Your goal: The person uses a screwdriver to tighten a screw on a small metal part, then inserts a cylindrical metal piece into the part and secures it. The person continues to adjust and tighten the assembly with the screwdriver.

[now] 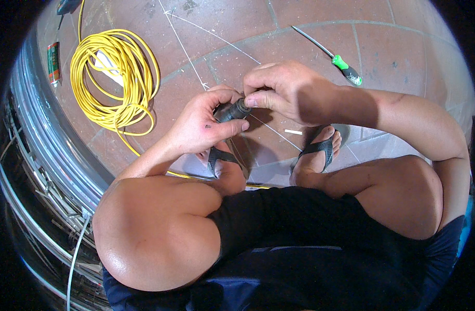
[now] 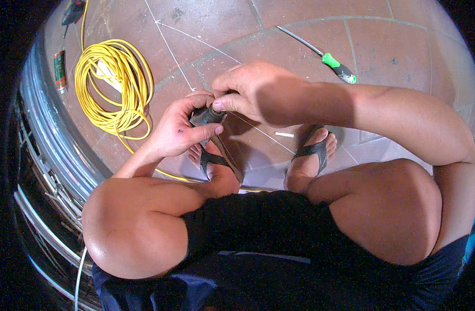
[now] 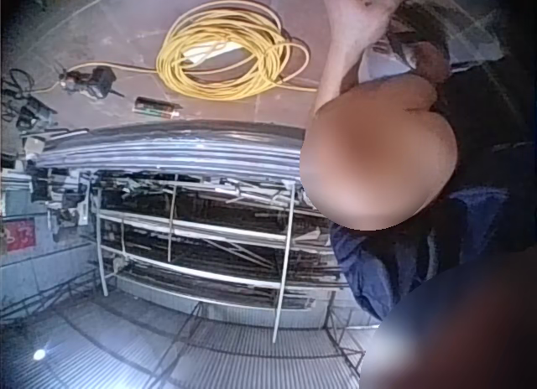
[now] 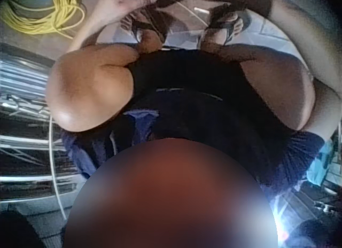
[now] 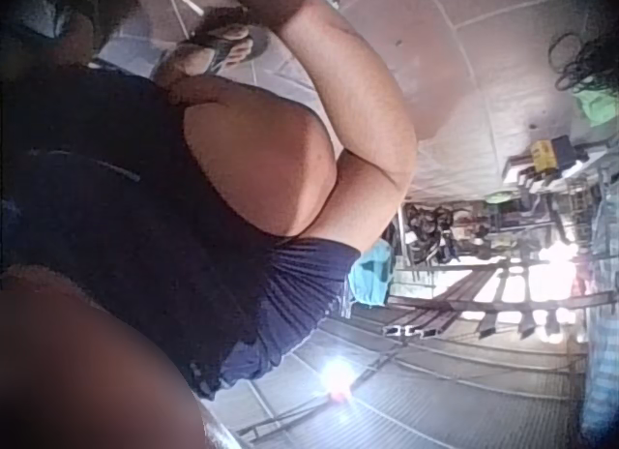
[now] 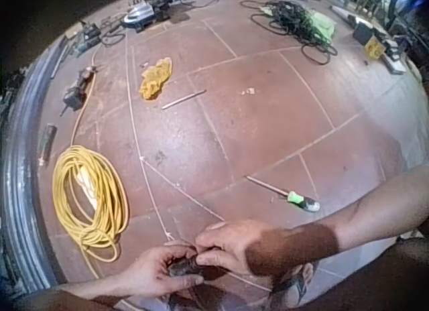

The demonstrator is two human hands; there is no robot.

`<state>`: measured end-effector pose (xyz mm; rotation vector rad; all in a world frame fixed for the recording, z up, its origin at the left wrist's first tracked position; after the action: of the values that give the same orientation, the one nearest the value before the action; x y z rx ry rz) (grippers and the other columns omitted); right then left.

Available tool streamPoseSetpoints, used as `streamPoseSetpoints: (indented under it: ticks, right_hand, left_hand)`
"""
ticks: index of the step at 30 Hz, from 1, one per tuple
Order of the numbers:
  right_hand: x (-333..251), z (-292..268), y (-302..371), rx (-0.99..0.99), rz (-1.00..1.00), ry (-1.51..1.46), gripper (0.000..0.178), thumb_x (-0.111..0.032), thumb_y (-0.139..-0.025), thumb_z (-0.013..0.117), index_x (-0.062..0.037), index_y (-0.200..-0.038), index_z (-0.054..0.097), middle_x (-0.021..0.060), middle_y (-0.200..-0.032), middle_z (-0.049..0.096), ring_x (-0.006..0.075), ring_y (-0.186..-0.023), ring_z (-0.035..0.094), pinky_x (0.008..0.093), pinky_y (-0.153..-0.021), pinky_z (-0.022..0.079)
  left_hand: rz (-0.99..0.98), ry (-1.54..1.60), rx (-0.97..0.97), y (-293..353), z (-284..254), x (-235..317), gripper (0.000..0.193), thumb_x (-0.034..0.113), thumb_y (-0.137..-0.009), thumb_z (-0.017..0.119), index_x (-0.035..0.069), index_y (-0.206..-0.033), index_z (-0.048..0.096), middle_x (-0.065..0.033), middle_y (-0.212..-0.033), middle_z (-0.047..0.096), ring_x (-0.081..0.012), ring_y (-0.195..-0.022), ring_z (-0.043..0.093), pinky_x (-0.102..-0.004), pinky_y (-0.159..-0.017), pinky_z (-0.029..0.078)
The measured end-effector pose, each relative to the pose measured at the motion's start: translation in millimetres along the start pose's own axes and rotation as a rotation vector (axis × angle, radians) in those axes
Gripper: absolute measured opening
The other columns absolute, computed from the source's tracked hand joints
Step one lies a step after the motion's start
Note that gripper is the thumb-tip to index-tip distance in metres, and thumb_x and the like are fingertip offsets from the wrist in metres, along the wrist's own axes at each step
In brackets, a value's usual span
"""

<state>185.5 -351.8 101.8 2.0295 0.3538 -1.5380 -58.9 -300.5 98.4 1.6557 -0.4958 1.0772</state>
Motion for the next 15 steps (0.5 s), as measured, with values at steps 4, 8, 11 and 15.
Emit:
streamPoseSetpoints:
  ticks: [4, 8, 11, 15]
  right_hand:
    - [0.6, 0.3, 0.9, 0.001, -0.005, -0.007, 0.021, -0.022, -0.109, 0.070, -0.0003, -0.106, 0.068, 0.0207, -0.096, 0.067, 0.0417, -0.092, 0.067, 0.0496, -0.082, 0.053]
    - [2.9, 0.7, 1.7, 0.011, -0.020, 0.020, 0.022, -0.023, -0.109, 0.069, -0.0004, -0.106, 0.069, 0.0209, -0.096, 0.067, 0.0419, -0.092, 0.067, 0.0498, -0.082, 0.053]
    - [4.0, 0.8, 2.2, 0.004, -0.014, 0.024, 0.023, -0.023, -0.109, 0.069, -0.0005, -0.106, 0.069, 0.0211, -0.096, 0.067, 0.0421, -0.093, 0.068, 0.0500, -0.083, 0.053]
    - [3.3, 0.8, 2.1, 0.006, -0.010, 0.022, 0.022, -0.023, -0.108, 0.070, -0.0005, -0.107, 0.070, 0.0213, -0.097, 0.068, 0.0423, -0.094, 0.068, 0.0496, -0.083, 0.054]
  left_hand:
    - [0.012, -0.006, 0.006, 0.4, 0.8, 0.5, 0.041, 0.023, -0.089, 0.093, 0.000, -0.119, 0.077, -0.0112, -0.110, 0.069, -0.0235, -0.106, 0.070, -0.0383, -0.096, 0.054]
    - [-0.018, -0.016, 0.002, -0.5, 1.9, 0.8, 0.042, 0.024, -0.089, 0.093, 0.000, -0.119, 0.077, -0.0112, -0.109, 0.069, -0.0237, -0.105, 0.070, -0.0387, -0.096, 0.054]
    - [-0.033, -0.039, -0.004, -0.9, 1.7, 1.0, 0.043, 0.025, -0.089, 0.094, 0.000, -0.119, 0.076, -0.0111, -0.109, 0.069, -0.0238, -0.105, 0.070, -0.0387, -0.095, 0.055]
    - [-0.034, -0.007, 0.000, -1.1, 2.3, 0.2, 0.043, 0.026, -0.090, 0.094, 0.001, -0.120, 0.076, -0.0111, -0.110, 0.069, -0.0240, -0.105, 0.070, -0.0386, -0.095, 0.054]
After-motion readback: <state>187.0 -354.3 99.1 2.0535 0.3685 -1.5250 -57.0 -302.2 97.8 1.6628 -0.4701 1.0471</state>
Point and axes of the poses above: each hand's wrist, its own y-axis away from the middle knuckle, its own z-axis out of the palm, x = y × z, the point moved 2 cm from there along -y, towards the middle knuckle
